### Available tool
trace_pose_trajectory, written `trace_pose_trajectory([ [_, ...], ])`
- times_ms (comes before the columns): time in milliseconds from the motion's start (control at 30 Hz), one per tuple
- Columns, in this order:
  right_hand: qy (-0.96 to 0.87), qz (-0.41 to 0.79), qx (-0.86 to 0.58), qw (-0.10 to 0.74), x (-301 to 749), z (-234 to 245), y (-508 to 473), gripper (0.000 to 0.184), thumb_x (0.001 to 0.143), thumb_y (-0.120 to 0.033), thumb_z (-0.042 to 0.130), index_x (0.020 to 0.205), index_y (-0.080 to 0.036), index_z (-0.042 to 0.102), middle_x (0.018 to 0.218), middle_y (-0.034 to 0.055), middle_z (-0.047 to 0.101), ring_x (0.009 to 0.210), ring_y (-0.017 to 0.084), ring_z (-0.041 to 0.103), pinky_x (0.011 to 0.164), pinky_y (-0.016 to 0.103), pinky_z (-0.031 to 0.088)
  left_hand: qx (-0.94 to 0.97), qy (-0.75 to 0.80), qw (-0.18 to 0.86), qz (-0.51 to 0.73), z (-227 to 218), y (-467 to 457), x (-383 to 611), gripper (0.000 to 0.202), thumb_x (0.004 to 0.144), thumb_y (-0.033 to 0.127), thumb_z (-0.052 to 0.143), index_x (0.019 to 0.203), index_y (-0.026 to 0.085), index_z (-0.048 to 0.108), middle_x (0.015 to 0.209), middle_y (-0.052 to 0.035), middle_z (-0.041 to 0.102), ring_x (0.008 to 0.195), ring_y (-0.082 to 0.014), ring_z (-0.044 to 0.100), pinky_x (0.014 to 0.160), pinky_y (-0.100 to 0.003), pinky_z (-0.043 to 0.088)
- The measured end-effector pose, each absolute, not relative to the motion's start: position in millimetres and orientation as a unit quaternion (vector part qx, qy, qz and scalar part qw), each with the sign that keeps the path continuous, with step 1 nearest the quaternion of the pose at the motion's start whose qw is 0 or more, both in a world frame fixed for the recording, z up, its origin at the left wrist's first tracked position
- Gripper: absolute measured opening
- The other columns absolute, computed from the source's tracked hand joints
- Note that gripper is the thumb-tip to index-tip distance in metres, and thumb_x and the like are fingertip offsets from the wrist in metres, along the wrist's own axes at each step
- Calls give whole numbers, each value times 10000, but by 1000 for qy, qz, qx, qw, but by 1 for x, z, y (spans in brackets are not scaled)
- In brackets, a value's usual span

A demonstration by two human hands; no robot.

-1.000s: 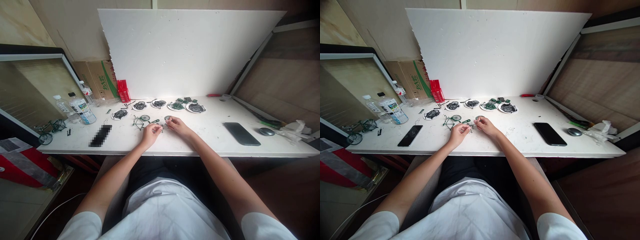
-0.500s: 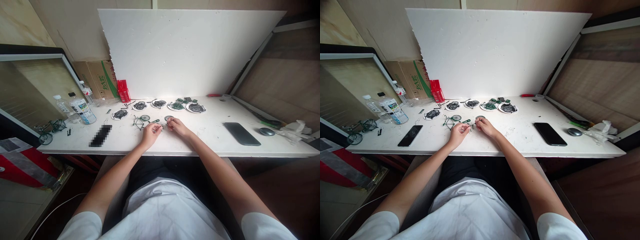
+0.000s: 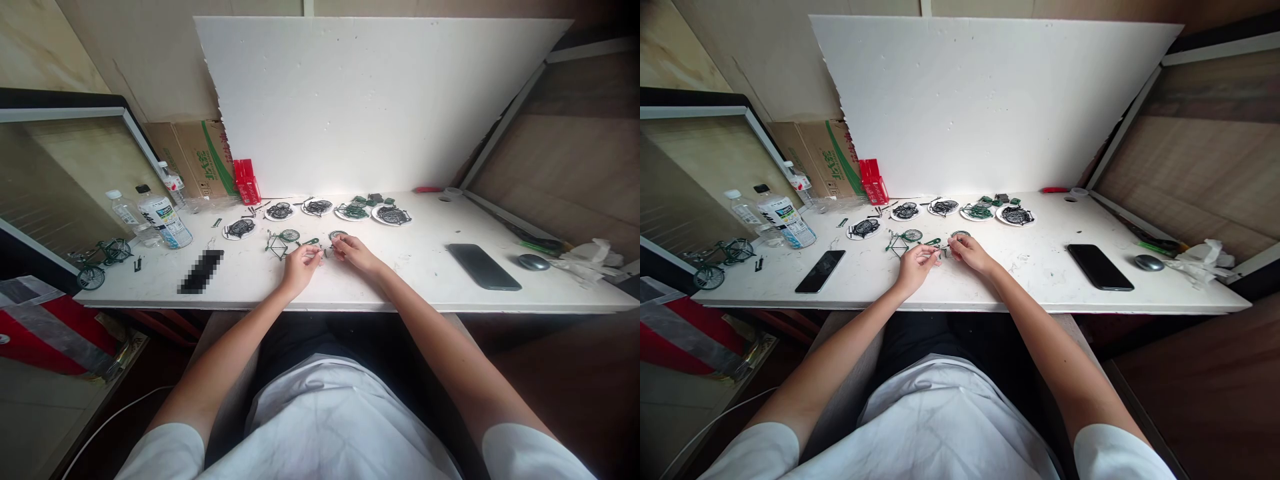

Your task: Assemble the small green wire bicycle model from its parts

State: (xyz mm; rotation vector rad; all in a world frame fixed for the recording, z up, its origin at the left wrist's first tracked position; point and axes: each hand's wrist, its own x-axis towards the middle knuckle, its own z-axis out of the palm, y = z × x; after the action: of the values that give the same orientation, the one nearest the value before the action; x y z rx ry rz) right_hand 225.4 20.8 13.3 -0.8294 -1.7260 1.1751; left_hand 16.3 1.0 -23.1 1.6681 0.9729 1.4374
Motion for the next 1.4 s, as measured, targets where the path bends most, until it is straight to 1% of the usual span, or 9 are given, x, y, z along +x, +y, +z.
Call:
trace_pose_trajectory([
  [100, -686, 480, -324, 442, 225, 14, 20, 525, 987, -711, 636, 795, -239, 509, 657, -30, 489, 621, 157, 438, 672, 335, 362, 636, 376, 365, 566, -25, 3, 17, 333, 908, 473, 810, 989, 160, 733, 1001, -99, 793, 684, -173, 776, 604, -264, 587],
  [200, -681, 478, -324, 450, 224, 15, 20, 510, 1002, -685, 632, 785, -239, 514, 663, -22, 486, 631, 164, 455, 683, 341, 377, 636, 382, 363, 564, -24, 5, 17, 328, 906, 466, 809, 1008, 158, 759, 1005, -98, 802, 652, -151, 750, 612, -272, 591],
  [333, -683, 472, -329, 450, 224, 17, 19, 505, 1010, -679, 627, 783, -242, 516, 666, -16, 498, 637, 171, 464, 693, 346, 396, 628, 389, 374, 560, -23, 5, 16, 355, 888, 469, 819, 1043, 151, 800, 1023, -116, 823, 666, -167, 757, 624, -291, 607],
  [467, -687, 466, -329, 450, 225, 16, 20, 505, 1024, -682, 601, 787, -244, 517, 661, -17, 504, 642, 175, 471, 705, 349, 403, 626, 390, 382, 556, -23, 4, 15, 374, 890, 502, 807, 1008, 147, 815, 1007, -123, 831, 673, -187, 769, 632, -307, 624],
  [733, -697, 463, -326, 440, 224, 18, 17, 486, 1055, -648, 562, 795, -240, 519, 663, -16, 503, 653, 175, 458, 724, 347, 395, 619, 384, 391, 562, -23, 4, 15, 390, 896, 533, 799, 958, 148, 797, 963, -105, 820, 647, -158, 752, 605, -270, 613],
  [933, -691, 463, -339, 439, 224, 21, 14, 494, 1029, -680, 584, 806, -245, 514, 681, -9, 498, 661, 183, 468, 718, 351, 418, 619, 390, 388, 561, -21, 3, 15, 415, 889, 556, 800, 974, 150, 798, 957, -108, 820, 634, -154, 740, 596, -274, 613],
  [1100, -689, 473, -337, 433, 225, 22, 14, 464, 1040, -643, 566, 814, -239, 538, 720, 4, 519, 678, 186, 499, 718, 351, 431, 625, 391, 378, 560, -21, 4, 15, 420, 894, 569, 791, 962, 155, 788, 947, -101, 816, 631, -158, 742, 585, -266, 592],
  [1233, -712, 438, -332, 438, 226, 23, 15, 475, 1023, -661, 594, 813, -239, 537, 705, -5, 518, 666, 176, 476, 700, 346, 418, 628, 390, 374, 559, -20, 4, 15, 392, 917, 543, 775, 965, 154, 781, 951, -95, 810, 634, -149, 741, 599, -258, 580],
  [1400, -726, 380, -365, 442, 228, 23, 17, 477, 982, -686, 655, 882, -222, 605, 718, -11, 541, 655, 162, 477, 633, 322, 385, 627, 387, 376, 562, -22, 5, 14, 376, 932, 527, 766, 960, 152, 770, 962, -97, 810, 638, -145, 741, 610, -256, 578],
])
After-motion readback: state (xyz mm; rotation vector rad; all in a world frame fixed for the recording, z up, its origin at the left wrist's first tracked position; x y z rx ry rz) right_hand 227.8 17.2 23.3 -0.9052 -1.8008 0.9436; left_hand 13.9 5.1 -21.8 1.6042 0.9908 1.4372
